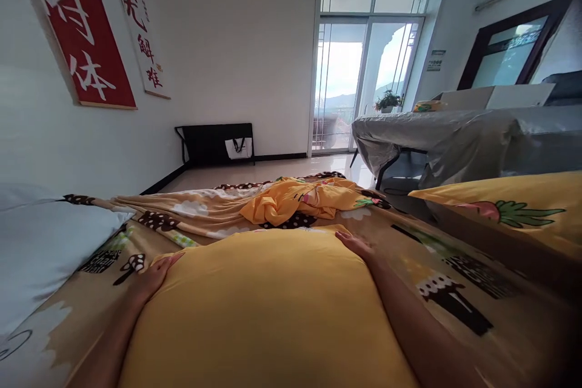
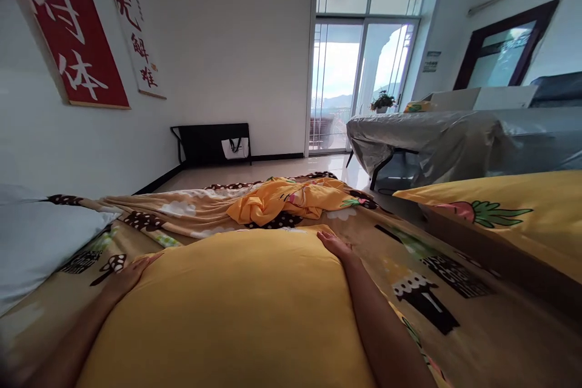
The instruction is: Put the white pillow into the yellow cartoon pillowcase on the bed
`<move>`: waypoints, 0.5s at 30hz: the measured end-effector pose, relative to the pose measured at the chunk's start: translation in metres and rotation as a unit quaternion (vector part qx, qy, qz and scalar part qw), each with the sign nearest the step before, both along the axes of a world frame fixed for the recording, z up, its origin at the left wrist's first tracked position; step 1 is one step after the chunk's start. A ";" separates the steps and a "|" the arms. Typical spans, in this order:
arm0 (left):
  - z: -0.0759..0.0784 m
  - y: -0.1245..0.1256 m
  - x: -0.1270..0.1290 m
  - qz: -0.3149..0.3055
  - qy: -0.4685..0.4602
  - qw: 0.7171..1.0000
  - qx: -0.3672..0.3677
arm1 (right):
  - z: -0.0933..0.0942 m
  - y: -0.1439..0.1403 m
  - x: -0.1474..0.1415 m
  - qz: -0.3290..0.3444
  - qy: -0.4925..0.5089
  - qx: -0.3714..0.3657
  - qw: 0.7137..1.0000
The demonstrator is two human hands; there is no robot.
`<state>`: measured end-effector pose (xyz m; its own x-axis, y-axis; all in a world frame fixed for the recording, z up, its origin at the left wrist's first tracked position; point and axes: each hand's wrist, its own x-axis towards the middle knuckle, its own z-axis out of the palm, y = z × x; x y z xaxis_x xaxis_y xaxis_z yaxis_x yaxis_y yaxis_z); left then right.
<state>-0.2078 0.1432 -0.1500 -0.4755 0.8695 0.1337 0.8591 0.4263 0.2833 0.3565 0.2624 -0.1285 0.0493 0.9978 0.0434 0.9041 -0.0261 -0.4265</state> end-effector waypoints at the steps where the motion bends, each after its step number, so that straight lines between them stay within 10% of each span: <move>1: 0.010 -0.004 0.005 0.013 -0.001 1.000 0.010 | 0.009 -0.005 -0.002 -0.010 -0.001 0.016 1.000; 4: 0.052 -0.022 0.043 -0.004 -0.005 0.995 0.104 | 0.047 -0.022 -0.021 -0.040 0.001 0.108 0.993; 8: 0.098 -0.055 0.142 -0.246 0.007 0.947 0.208 | 0.087 -0.076 -0.080 0.103 0.027 0.274 0.956; 12: 0.084 -0.091 0.213 -0.429 0.112 0.891 0.098 | 0.074 -0.155 -0.126 0.423 -0.024 0.185 0.886; 15: 0.053 -0.118 0.204 -0.425 0.177 0.882 0.098 | 0.047 -0.193 -0.117 0.453 -0.050 0.162 0.875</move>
<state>-0.0034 0.0256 -0.0974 0.4395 0.8353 0.3302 0.8941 -0.4423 -0.0711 0.2400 0.0692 -0.0818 -0.7757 0.5606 0.2897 0.5251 0.8281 -0.1964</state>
